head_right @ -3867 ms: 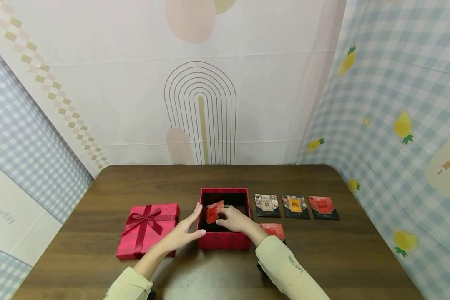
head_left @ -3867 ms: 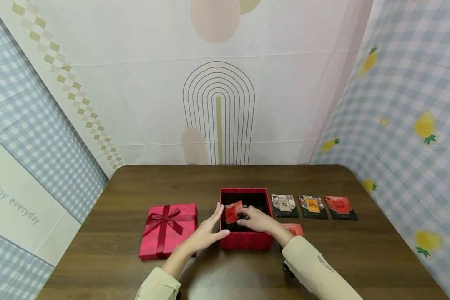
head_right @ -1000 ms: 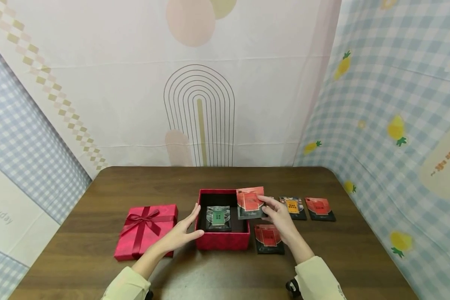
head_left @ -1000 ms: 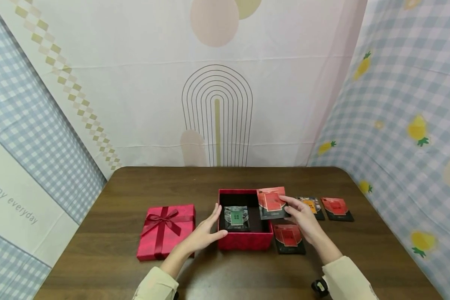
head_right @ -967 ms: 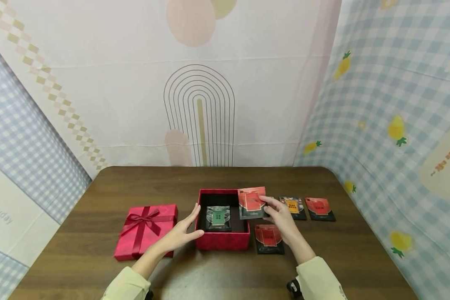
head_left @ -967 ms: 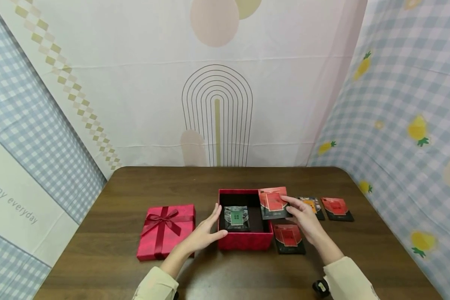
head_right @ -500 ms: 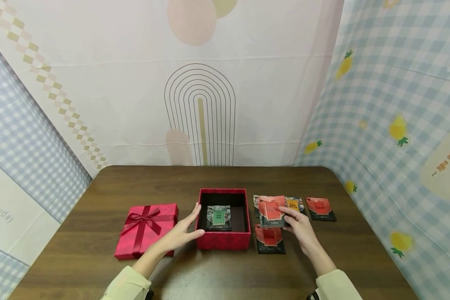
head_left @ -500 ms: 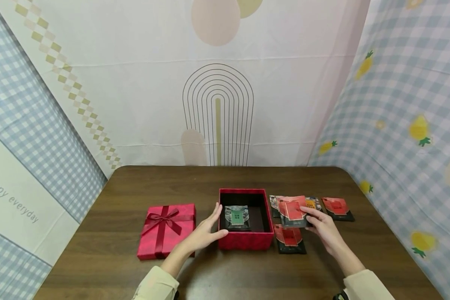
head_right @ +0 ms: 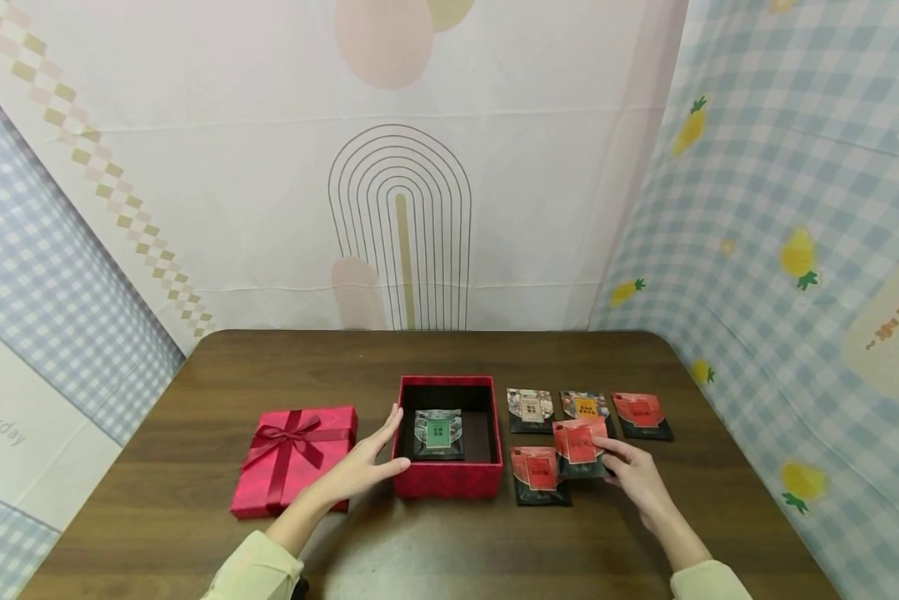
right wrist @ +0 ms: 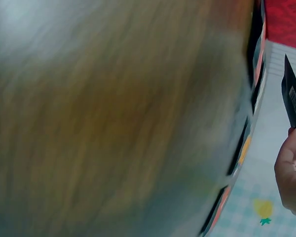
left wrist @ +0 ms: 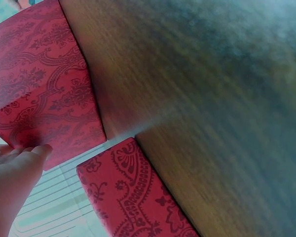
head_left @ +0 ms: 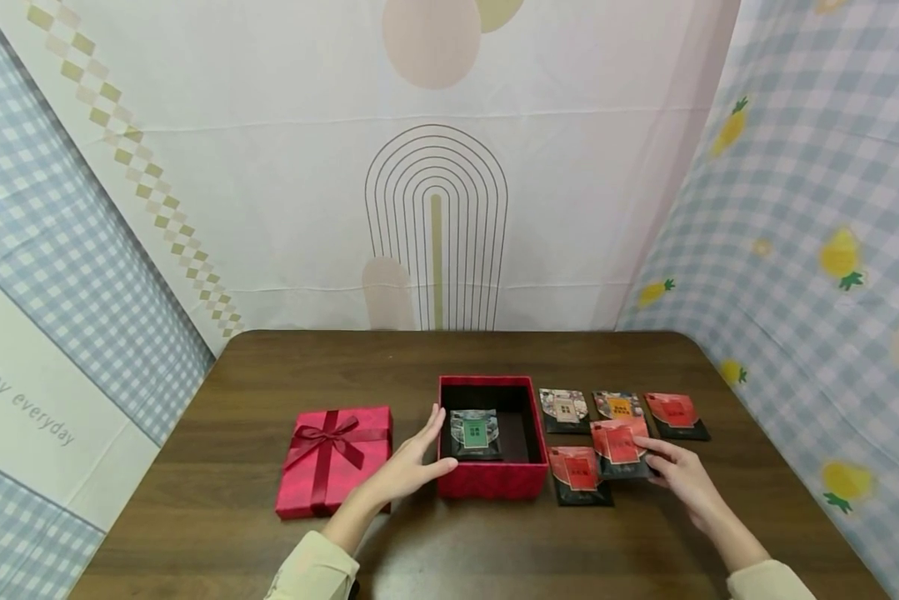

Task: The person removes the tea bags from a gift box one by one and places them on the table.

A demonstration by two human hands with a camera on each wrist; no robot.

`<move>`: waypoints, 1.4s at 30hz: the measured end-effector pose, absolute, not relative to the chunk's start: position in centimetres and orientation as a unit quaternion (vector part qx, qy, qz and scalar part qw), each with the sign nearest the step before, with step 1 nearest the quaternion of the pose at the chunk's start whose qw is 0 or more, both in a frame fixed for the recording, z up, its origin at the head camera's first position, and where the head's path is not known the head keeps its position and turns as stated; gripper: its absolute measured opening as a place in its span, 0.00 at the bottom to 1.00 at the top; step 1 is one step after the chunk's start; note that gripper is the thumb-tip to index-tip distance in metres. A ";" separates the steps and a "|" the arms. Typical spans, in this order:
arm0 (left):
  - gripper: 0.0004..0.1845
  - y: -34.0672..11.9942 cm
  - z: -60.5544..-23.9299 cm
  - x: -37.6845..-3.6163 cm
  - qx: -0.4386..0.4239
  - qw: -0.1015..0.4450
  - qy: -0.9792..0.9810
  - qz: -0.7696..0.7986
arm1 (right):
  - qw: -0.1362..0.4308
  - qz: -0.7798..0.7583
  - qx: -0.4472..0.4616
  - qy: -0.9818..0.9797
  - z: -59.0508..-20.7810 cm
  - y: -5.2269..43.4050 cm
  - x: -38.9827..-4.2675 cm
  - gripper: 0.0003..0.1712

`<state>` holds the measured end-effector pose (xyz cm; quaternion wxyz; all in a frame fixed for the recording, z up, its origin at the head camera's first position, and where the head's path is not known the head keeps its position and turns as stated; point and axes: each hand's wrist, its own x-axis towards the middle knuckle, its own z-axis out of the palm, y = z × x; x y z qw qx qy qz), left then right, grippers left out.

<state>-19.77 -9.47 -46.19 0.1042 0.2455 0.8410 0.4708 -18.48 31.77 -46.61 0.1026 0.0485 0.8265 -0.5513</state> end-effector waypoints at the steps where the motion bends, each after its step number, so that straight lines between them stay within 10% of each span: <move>1: 0.42 -9.5 -46.3 -19.8 0.245 0.105 0.842 0.470 | 0.104 -0.544 0.050 0.831 -46.6 32.1 -18.4 0.25; 42: 0.41 -9.4 -46.2 -19.8 0.246 0.098 0.844 0.466 | 0.010 -0.260 -0.025 0.965 -48.3 34.2 -17.7 0.19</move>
